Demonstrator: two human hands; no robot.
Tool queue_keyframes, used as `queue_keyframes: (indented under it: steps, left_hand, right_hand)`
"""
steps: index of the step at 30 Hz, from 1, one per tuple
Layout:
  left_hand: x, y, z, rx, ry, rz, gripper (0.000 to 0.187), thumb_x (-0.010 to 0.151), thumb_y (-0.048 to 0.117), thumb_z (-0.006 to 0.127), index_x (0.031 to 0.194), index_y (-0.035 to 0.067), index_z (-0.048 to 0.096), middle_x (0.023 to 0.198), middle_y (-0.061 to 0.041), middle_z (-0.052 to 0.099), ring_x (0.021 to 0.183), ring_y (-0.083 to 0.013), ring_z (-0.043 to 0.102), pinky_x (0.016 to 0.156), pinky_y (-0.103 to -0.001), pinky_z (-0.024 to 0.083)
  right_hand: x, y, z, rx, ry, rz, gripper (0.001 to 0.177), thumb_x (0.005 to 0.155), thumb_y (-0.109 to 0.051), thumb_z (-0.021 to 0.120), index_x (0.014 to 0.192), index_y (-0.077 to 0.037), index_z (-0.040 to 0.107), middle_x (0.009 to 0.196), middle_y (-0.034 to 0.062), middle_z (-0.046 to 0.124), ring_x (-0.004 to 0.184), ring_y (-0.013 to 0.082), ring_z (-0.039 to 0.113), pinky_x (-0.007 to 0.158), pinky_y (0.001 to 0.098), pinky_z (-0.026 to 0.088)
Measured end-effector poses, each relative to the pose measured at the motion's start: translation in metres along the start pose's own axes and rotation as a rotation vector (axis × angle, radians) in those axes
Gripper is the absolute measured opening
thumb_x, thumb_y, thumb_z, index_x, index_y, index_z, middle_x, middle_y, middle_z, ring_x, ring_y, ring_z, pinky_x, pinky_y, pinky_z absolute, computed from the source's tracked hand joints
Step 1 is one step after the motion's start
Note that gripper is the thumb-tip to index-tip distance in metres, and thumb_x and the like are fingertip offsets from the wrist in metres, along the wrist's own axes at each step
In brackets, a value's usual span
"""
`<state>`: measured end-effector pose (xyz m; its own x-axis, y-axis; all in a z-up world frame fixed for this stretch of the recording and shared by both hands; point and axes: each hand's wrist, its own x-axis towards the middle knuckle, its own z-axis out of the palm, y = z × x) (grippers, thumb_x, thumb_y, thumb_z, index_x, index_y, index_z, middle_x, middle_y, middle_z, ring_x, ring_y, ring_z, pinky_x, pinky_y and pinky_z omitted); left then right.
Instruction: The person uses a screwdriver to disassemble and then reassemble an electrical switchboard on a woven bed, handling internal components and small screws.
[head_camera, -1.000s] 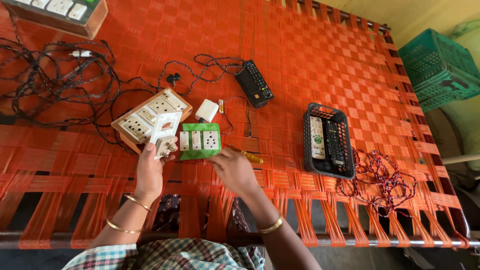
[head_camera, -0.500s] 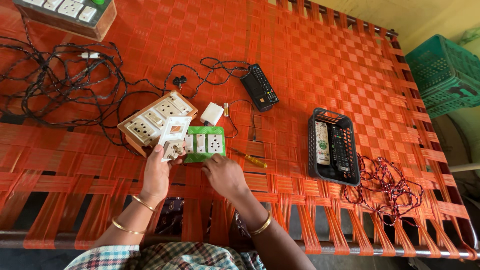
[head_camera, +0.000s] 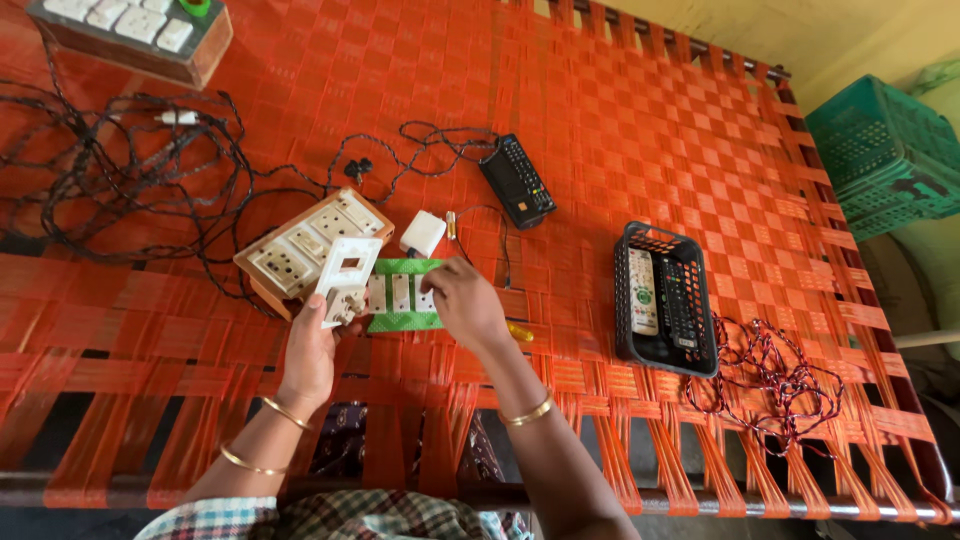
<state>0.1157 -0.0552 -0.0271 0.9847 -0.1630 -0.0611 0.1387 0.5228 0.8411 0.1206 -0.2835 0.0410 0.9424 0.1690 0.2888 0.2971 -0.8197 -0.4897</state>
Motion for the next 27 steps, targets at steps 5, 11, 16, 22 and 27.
queue_keyframes:
  steps: [5,11,16,22,27]
  left_hand:
    - [-0.001,0.002,-0.001,0.032,-0.004,-0.013,0.056,0.105,0.046,0.040,0.140,0.007,0.057,0.124,-0.008,0.071,0.108,-0.0155,0.064,0.084,-0.033,0.050]
    - [0.000,0.000,-0.001,0.049,-0.022,-0.013,0.055,0.106,0.045,0.038,0.138,0.005,0.058,0.124,-0.008,0.071,0.106,-0.0158,0.064,0.086,-0.033,0.050]
    - [0.000,-0.001,-0.002,0.050,-0.027,-0.013,0.054,0.106,0.045,0.038,0.137,0.006,0.059,0.124,-0.008,0.071,0.108,-0.0151,0.063,0.087,-0.033,0.050]
    - [0.000,-0.002,-0.004,0.052,-0.030,-0.004,0.054,0.106,0.045,0.039,0.137,0.006,0.059,0.124,-0.008,0.071,0.107,-0.0151,0.064,0.086,-0.032,0.050]
    - [0.000,-0.003,-0.004,0.069,-0.037,0.012,0.055,0.105,0.046,0.040,0.137,0.006,0.059,0.123,-0.007,0.071,0.108,-0.0147,0.064,0.085,-0.032,0.051]
  right_hand:
    - [0.018,-0.002,0.013,-0.125,-0.053,0.028,0.014,0.092,-0.016,0.065,0.100,-0.011,0.075,0.102,0.0110,0.067,0.103,0.0306,0.065,0.088,0.0439,0.056]
    - [0.024,-0.004,0.026,-0.267,-0.104,0.061,0.020,0.092,-0.027,0.068,0.100,-0.011,0.076,0.107,0.0090,0.068,0.107,0.0316,0.063,0.091,0.0460,0.054]
    - [0.030,-0.006,0.030,-0.286,-0.168,0.133,0.018,0.097,-0.023,0.062,0.097,-0.010,0.074,0.108,0.0091,0.067,0.108,0.0291,0.063,0.090,0.0444,0.056]
    - [0.030,-0.008,0.035,-0.321,-0.128,0.116,0.017,0.095,-0.021,0.060,0.096,-0.008,0.071,0.105,0.0099,0.065,0.107,0.0298,0.063,0.088,0.0447,0.056]
    - [0.029,-0.007,0.031,-0.311,-0.128,0.094,0.014,0.091,-0.019,0.064,0.096,-0.006,0.067,0.101,0.0111,0.063,0.103,0.0295,0.063,0.085,0.0445,0.056]
